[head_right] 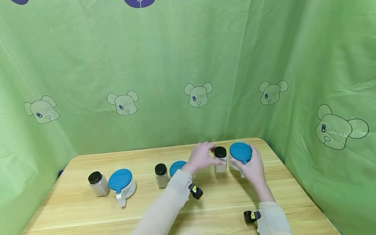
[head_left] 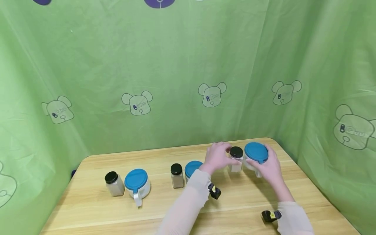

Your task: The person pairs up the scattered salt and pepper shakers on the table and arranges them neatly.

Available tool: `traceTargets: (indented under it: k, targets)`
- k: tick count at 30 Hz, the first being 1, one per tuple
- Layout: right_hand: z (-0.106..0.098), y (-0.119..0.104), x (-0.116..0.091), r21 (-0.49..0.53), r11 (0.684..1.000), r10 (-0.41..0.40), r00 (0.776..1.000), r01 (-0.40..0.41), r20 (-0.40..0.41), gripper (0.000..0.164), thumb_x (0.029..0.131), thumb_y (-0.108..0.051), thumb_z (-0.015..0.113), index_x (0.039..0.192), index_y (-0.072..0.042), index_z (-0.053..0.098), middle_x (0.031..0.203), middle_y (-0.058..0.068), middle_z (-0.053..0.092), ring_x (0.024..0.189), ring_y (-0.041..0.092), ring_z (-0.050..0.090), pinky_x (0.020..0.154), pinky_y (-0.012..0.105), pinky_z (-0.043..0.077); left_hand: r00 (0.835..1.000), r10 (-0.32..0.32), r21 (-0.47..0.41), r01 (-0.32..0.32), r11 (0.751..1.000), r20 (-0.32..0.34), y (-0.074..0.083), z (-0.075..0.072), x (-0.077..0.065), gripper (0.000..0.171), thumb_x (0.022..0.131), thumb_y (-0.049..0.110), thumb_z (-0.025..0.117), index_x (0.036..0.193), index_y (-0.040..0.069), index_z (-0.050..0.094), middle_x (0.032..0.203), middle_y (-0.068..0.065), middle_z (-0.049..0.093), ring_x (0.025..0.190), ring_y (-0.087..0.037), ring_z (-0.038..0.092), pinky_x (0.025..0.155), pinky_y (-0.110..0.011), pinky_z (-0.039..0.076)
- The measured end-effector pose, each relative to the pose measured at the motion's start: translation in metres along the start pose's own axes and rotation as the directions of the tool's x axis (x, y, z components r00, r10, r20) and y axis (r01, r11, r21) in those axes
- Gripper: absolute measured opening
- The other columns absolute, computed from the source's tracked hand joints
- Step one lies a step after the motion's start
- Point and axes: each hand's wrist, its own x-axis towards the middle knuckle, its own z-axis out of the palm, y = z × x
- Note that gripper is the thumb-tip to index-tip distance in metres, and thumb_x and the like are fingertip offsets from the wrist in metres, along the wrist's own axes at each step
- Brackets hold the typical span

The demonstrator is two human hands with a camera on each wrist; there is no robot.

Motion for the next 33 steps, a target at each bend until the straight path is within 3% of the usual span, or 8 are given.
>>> traceTargets:
  k: [13,20,33]
  targets:
    - [-0.002,0.008,-0.011,-0.029,1.0,0.0,1.0,0.001,0.031,0.11,0.077,-0.038,0.082,0.153,0.002,0.014,0.149,0.037,0.028,0.128,0.059,0.036,0.1,0.073,0.032,0.999,-0.038,-0.029,0.038,0.999,0.011,0.001,0.013,-0.008,0.053,0.067,0.065,0.078,0.105,0.029,0.065,0.097,0.016,0.062,0.095,-0.005,0.05,0.083,-0.026,0.04]
    - [-0.001,0.009,-0.016,-0.03,0.999,-0.008,0.999,0.01,0.039,0.109,0.078,-0.04,0.081,0.153,0.002,0.014,0.149,0.038,0.027,0.128,0.059,0.036,0.1,0.074,0.032,0.999,-0.049,-0.032,0.049,0.998,0.017,0.002,0.016,-0.01,0.058,0.067,0.065,0.078,0.11,0.029,0.065,0.098,0.017,0.061,0.096,-0.005,0.049,0.082,-0.026,0.04]
    - [0.002,0.011,-0.019,-0.062,0.998,-0.018,0.998,0.021,0.053,0.109,0.078,-0.041,0.08,0.153,0.001,0.015,0.148,0.038,0.028,0.127,0.059,0.036,0.098,0.075,0.033,0.999,-0.047,0.031,0.047,0.998,0.02,0.003,0.021,-0.015,0.057,0.067,0.068,0.076,0.108,0.03,0.065,0.093,0.017,0.059,0.087,-0.004,0.046,0.074,-0.023,0.037]
